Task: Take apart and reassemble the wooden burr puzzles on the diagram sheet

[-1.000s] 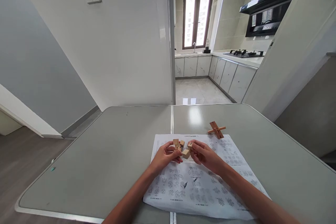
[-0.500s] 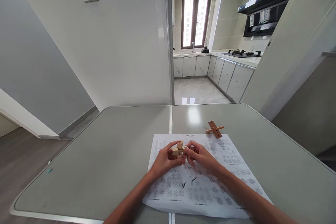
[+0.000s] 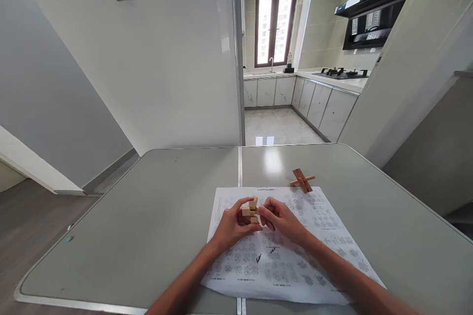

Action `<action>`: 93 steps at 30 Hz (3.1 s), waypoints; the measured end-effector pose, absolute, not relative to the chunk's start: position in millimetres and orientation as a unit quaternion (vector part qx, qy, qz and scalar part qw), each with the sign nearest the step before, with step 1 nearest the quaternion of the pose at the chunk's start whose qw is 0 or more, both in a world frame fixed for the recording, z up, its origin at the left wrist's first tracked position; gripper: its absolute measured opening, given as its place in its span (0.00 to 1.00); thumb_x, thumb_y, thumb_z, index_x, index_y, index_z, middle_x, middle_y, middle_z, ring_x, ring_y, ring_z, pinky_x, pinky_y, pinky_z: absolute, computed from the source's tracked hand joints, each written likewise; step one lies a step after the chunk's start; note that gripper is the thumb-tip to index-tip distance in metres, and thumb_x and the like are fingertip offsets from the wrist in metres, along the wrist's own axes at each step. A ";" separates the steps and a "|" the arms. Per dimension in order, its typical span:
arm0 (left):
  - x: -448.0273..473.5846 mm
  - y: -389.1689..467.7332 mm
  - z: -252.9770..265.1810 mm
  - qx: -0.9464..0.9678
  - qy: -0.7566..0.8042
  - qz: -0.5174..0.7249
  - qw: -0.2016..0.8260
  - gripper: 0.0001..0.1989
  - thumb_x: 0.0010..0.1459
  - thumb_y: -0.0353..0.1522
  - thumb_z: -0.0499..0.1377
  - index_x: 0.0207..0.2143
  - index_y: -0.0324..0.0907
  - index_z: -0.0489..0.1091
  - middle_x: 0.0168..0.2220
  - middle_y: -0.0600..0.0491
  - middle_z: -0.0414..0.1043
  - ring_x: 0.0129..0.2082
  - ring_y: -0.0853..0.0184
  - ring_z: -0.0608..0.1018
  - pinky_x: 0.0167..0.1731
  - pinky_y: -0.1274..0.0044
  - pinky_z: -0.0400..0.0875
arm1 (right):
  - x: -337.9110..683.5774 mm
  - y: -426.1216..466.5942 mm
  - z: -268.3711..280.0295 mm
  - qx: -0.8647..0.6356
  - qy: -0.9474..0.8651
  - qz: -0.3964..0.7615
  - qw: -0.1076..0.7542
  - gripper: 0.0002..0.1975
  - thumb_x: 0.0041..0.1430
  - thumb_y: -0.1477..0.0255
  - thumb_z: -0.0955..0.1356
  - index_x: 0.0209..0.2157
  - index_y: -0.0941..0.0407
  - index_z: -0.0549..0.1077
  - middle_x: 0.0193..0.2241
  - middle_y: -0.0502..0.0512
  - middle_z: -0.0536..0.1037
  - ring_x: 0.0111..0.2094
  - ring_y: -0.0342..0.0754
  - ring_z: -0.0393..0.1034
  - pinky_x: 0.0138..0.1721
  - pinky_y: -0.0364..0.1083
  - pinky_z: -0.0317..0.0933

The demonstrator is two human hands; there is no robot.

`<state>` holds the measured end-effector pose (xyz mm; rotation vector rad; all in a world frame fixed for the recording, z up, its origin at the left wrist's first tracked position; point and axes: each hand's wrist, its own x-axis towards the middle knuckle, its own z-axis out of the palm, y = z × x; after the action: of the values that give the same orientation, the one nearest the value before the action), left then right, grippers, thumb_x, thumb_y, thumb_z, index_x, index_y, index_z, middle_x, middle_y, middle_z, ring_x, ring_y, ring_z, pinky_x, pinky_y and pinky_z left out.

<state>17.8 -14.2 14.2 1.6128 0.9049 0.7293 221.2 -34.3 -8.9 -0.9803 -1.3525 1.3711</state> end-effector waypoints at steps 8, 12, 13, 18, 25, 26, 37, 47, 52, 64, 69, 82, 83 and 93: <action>18.2 -15.8 14.0 0.688 0.391 0.314 0.525 0.35 0.50 0.39 0.73 0.60 0.46 0.68 0.30 0.56 0.77 0.29 0.66 0.78 0.37 0.73 0.77 | 220.9 -34.8 -14.3 -0.417 -0.563 0.535 0.472 0.25 0.62 0.45 0.69 0.30 0.53 0.63 0.22 0.48 0.74 0.19 0.41 0.58 0.23 0.44 0.52; 18.2 -16.9 12.8 0.695 0.397 0.323 0.506 0.35 0.50 0.39 0.74 0.59 0.46 0.69 0.30 0.56 0.78 0.29 0.67 0.78 0.36 0.73 0.77 | 221.0 -36.9 -11.2 -0.433 -0.580 0.505 0.470 0.25 0.62 0.46 0.68 0.30 0.53 0.64 0.22 0.49 0.74 0.20 0.42 0.58 0.24 0.45 0.52; 18.2 -17.1 12.5 0.696 0.399 0.325 0.500 0.35 0.49 0.39 0.74 0.59 0.46 0.69 0.30 0.56 0.78 0.29 0.67 0.79 0.36 0.73 0.77 | 221.0 -37.3 -10.3 -0.436 -0.584 0.499 0.469 0.24 0.63 0.46 0.68 0.30 0.52 0.64 0.22 0.50 0.74 0.21 0.43 0.58 0.24 0.45 0.53; 18.8 -17.6 12.2 0.701 0.406 0.327 0.486 0.34 0.49 0.40 0.74 0.57 0.45 0.70 0.29 0.56 0.78 0.29 0.66 0.79 0.37 0.73 0.77 | 220.4 -38.3 -8.4 -0.440 -0.596 0.482 0.468 0.24 0.63 0.46 0.68 0.29 0.52 0.64 0.22 0.49 0.74 0.21 0.43 0.59 0.25 0.45 0.54; 18.2 -18.2 12.9 0.705 0.407 0.324 0.483 0.34 0.48 0.38 0.74 0.57 0.46 0.69 0.30 0.58 0.77 0.30 0.68 0.79 0.38 0.74 0.78 | 220.6 -40.7 -5.2 -0.459 -0.631 0.434 0.452 0.22 0.66 0.49 0.67 0.30 0.52 0.64 0.23 0.49 0.75 0.24 0.45 0.65 0.28 0.46 0.58; 18.0 -18.2 13.1 0.704 0.407 0.324 0.483 0.34 0.48 0.38 0.74 0.57 0.45 0.70 0.29 0.58 0.77 0.30 0.68 0.79 0.38 0.74 0.78 | 220.9 -40.9 -5.1 -0.460 -0.636 0.427 0.449 0.21 0.66 0.50 0.67 0.31 0.52 0.64 0.23 0.49 0.74 0.24 0.46 0.66 0.28 0.46 0.58; 16.5 -18.1 9.5 0.726 0.398 0.333 0.452 0.33 0.49 0.40 0.74 0.56 0.46 0.69 0.30 0.58 0.78 0.30 0.67 0.79 0.38 0.74 0.78 | 221.5 -39.1 -5.0 -0.447 -0.620 0.460 0.453 0.22 0.65 0.50 0.68 0.29 0.52 0.64 0.21 0.47 0.72 0.23 0.45 0.63 0.27 0.45 0.57; 13.4 -15.9 1.8 0.751 0.389 0.333 0.416 0.34 0.52 0.42 0.72 0.59 0.47 0.67 0.31 0.57 0.78 0.30 0.68 0.79 0.38 0.73 0.78 | 219.9 -36.3 -7.9 -0.427 -0.564 0.543 0.451 0.24 0.63 0.47 0.68 0.30 0.52 0.62 0.19 0.45 0.70 0.19 0.41 0.57 0.22 0.43 0.53; 16.0 -16.1 11.8 0.729 0.381 0.321 0.470 0.32 0.54 0.41 0.70 0.60 0.46 0.67 0.33 0.56 0.78 0.32 0.67 0.79 0.39 0.73 0.78 | 224.4 -37.4 -7.9 -0.423 -0.631 0.469 0.450 0.20 0.67 0.51 0.67 0.32 0.52 0.63 0.23 0.46 0.71 0.23 0.43 0.61 0.27 0.44 0.55; 16.3 -18.2 13.5 0.698 0.358 0.296 0.545 0.34 0.58 0.41 0.68 0.65 0.44 0.64 0.32 0.54 0.77 0.30 0.65 0.83 0.39 0.70 0.79 | 230.8 -36.9 -8.2 -0.381 -0.678 0.446 0.443 0.17 0.70 0.54 0.65 0.35 0.53 0.63 0.25 0.46 0.67 0.26 0.44 0.60 0.29 0.44 0.56; 16.8 -18.7 16.5 0.691 0.339 0.289 0.569 0.35 0.60 0.41 0.67 0.67 0.43 0.62 0.32 0.54 0.78 0.31 0.64 0.83 0.40 0.70 0.78 | 231.6 -39.2 -2.3 -0.376 -0.689 0.443 0.434 0.16 0.70 0.55 0.64 0.35 0.52 0.64 0.24 0.45 0.67 0.25 0.44 0.59 0.29 0.45 0.56; 18.4 -18.5 19.5 0.683 0.327 0.279 0.591 0.28 0.60 0.46 0.66 0.57 0.40 0.70 0.30 0.52 0.78 0.29 0.64 0.82 0.36 0.72 0.79 | 231.9 -40.6 -3.1 -0.389 -0.713 0.403 0.422 0.14 0.71 0.56 0.64 0.39 0.52 0.68 0.25 0.47 0.70 0.26 0.46 0.62 0.31 0.46 0.57; 18.7 -18.8 20.4 0.683 0.327 0.278 0.592 0.26 0.60 0.47 0.65 0.53 0.39 0.71 0.30 0.52 0.78 0.29 0.64 0.82 0.35 0.72 0.79 | 231.9 -41.0 -2.8 -0.389 -0.717 0.397 0.422 0.13 0.71 0.56 0.64 0.40 0.52 0.68 0.26 0.48 0.71 0.27 0.47 0.63 0.31 0.47 0.58; 19.6 -19.4 16.9 0.726 0.381 0.304 0.486 0.30 0.56 0.41 0.69 0.58 0.43 0.67 0.30 0.56 0.76 0.29 0.67 0.79 0.35 0.75 0.77 | 226.7 -41.5 -0.1 -0.414 -0.662 0.447 0.437 0.20 0.67 0.50 0.65 0.33 0.52 0.66 0.24 0.48 0.72 0.25 0.46 0.65 0.29 0.46 0.60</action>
<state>19.6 -19.4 16.9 1.7663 0.9275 0.7390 226.7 -41.5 -0.1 -1.0299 -1.6458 1.1111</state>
